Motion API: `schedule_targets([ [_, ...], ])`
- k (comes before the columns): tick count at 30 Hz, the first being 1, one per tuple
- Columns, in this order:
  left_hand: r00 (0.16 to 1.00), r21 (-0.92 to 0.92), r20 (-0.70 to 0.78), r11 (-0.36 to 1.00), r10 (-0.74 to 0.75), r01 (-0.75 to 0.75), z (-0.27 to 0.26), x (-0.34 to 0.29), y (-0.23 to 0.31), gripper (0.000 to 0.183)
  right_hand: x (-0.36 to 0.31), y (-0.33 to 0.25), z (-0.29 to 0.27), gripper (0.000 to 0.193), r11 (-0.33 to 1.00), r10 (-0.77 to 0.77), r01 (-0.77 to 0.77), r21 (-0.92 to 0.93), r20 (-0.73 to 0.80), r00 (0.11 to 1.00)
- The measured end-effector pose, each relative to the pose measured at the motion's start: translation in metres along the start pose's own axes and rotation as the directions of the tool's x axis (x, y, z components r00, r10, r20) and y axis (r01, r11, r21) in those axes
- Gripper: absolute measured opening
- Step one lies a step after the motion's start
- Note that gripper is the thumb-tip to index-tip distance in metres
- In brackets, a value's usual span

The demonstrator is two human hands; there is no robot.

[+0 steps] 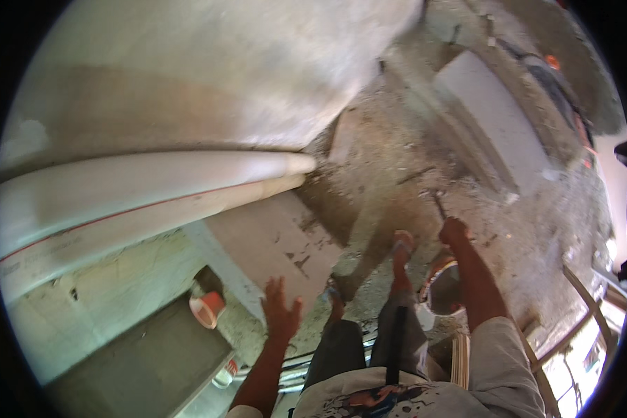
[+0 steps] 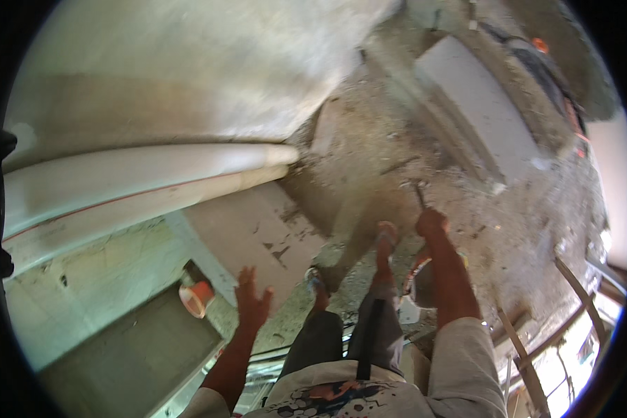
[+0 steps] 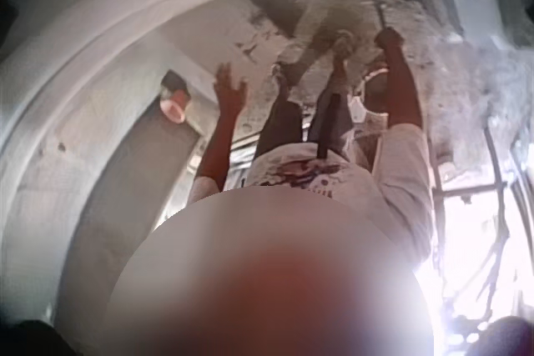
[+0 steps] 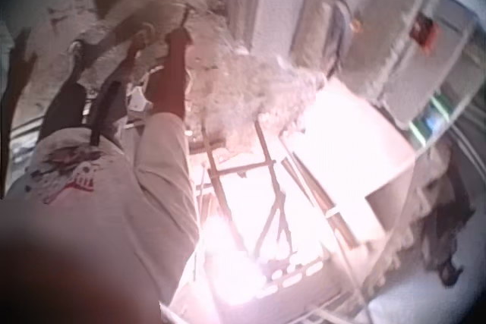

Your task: The person places rectangular wall tiles against a concrete wall, taps them into position with a hammer, and uses a trowel to apply mortar between the tile and wall. They also measure the wall with a tape measure and adjust tile placement multiple times.

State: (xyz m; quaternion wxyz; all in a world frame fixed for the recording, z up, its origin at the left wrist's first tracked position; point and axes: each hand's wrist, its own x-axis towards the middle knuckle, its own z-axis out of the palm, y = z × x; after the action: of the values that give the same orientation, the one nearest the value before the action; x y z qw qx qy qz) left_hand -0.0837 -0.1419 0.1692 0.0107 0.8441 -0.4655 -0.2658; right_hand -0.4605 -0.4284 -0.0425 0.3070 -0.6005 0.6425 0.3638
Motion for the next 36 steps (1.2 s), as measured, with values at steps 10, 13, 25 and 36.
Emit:
schedule_targets([
  [10, 0.949, 0.024, -0.094, 0.952, -0.301, 0.305, -0.023, -0.013, 0.001, 0.079, -0.044, 0.091, 0.031, 0.034, 0.996, 0.069, -0.061, 0.068, -0.130, 0.989],
  [13, 0.942, -0.024, -0.148, 0.953, -0.303, 0.303, -0.025, -0.004, -0.025, 0.082, -0.082, 0.128, 0.071, 0.037, 0.960, -0.003, 0.049, 0.276, -0.164, 0.986],
  [25, 0.822, -0.369, 0.019, 0.768, 0.569, -0.523, -0.034, -0.078, -0.061, 0.055, -0.377, 0.055, 0.323, 0.058, 0.782, 0.209, -0.242, 0.574, 0.125, 0.970],
  [36, 0.996, 0.143, -0.033, 0.987, 0.086, -0.080, -0.037, -0.027, -0.143, 0.073, -0.462, 0.005, 0.366, 0.062, 0.550, 0.292, -0.333, 0.766, 0.198, 0.936],
])
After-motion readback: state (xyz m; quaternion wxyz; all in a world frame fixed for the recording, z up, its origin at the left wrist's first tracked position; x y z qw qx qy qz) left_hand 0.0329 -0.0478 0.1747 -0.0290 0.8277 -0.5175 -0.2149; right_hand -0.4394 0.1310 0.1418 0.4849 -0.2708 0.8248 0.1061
